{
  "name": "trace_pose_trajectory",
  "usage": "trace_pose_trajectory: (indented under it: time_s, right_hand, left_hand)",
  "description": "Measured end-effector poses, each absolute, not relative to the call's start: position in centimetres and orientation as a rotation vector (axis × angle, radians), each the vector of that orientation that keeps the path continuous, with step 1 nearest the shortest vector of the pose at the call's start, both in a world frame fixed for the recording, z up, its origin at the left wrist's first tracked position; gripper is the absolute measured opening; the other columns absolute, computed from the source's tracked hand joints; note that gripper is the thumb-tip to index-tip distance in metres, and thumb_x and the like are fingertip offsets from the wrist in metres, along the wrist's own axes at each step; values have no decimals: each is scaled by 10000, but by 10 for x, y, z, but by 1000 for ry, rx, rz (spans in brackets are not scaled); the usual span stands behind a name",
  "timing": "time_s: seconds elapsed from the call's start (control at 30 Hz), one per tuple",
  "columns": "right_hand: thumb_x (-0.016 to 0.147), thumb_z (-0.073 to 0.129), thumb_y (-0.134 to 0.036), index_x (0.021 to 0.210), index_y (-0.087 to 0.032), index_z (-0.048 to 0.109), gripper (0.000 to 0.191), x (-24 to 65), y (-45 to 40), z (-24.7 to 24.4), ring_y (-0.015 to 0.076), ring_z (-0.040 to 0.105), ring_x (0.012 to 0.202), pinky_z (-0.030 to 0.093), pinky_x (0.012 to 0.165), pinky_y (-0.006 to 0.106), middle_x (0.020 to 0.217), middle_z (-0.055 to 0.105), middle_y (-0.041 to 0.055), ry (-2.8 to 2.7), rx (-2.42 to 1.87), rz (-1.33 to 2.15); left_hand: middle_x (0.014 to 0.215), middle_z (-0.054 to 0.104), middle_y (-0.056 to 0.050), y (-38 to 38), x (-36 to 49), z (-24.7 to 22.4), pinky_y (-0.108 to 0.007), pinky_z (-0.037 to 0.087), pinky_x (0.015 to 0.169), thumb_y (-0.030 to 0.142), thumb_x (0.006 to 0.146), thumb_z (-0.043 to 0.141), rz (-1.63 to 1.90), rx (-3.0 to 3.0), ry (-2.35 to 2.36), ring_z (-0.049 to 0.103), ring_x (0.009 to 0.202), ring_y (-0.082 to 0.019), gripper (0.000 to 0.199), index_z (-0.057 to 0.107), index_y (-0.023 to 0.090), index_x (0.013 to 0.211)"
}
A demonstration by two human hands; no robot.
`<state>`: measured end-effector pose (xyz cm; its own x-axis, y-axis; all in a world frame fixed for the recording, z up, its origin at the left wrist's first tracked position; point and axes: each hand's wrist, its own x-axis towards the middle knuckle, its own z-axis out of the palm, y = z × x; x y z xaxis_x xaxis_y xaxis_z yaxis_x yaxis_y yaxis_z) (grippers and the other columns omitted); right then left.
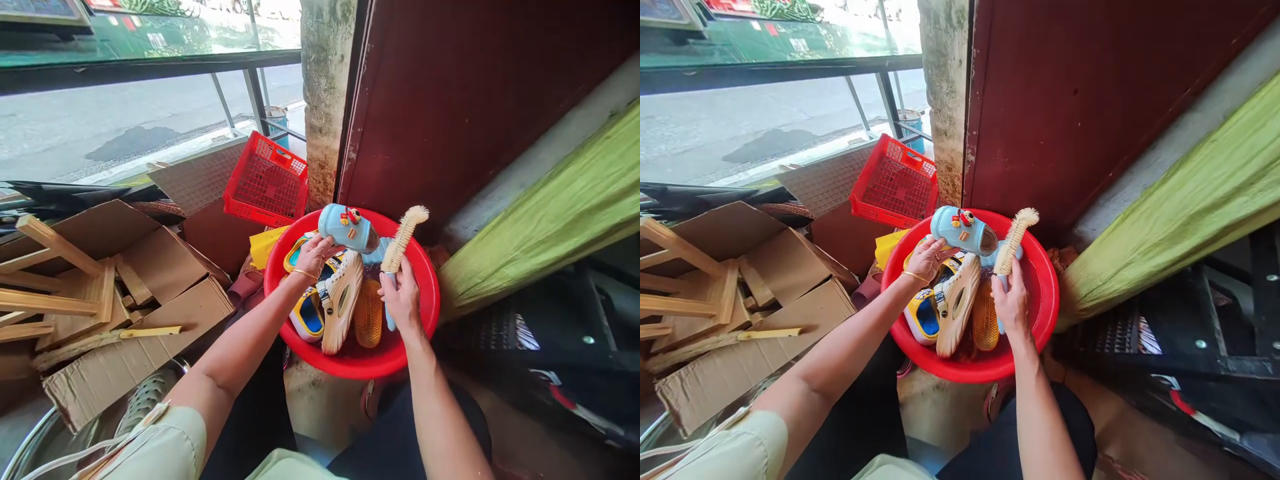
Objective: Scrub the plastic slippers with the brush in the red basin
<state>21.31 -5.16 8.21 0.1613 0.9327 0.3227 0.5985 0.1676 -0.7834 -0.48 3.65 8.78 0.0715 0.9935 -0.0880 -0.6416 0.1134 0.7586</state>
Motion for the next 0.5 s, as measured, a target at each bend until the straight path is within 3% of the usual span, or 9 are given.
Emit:
trace_pose_trajectory:
  time_s: [0.1, 0.2, 0.27, 0.37, 0.5]
  right_hand:
    - [949, 538, -450, 1600, -185, 355, 727, 212, -53, 89, 231, 757, 779, 642, 698, 369, 1176, 763, 151, -1424, -1492, 456]
    - [917, 600, -456, 1547, -164, 454, 710, 215, -55, 98, 290, 743, 1030, 608, 928, 454, 1179, 759, 176, -1412, -1493, 334]
    - [911, 609, -457, 1542, -158, 464, 713, 215, -56, 100, 303, 722, 1102, 581, 985, 475, 1192, 754, 183, -1408, -1483, 365]
    - [914, 586, -471, 1589, -186, 389, 759, 209, -61, 96, 293, 722, 1081, 624, 889, 434, 1265, 726, 172, -1373, -1454, 630]
    - [890, 574, -493, 1633, -235, 249, 851, 188, -69, 84, 248, 718, 966, 652, 660, 339, 1263, 707, 126, -1198, -1407, 1027]
  left_hand:
    - [1016, 788, -38, 31, -12, 100, -360, 609, 965, 360, 762, 887, 1379, 646, 673, 782, 894, -202, 416, 718, 188, 1101]
    - [929, 780, -19, 30, -19, 109, -282, 625, 814, 399, 775, 875, 1379, 617, 686, 743, 721, -137, 382, 705, 182, 1039]
    - [792, 742, -4, 32, -22, 110, -225, 594, 689, 421, 793, 856, 1374, 563, 738, 672, 601, -95, 338, 684, 164, 930]
    - [632, 647, 24, 36, -21, 105, -188, 520, 553, 449, 805, 837, 1360, 496, 844, 546, 481, -62, 353, 631, 163, 796]
    - [557, 554, 64, 34, -9, 94, -195, 498, 503, 502, 789, 835, 1335, 486, 997, 473, 424, -54, 393, 609, 181, 785]
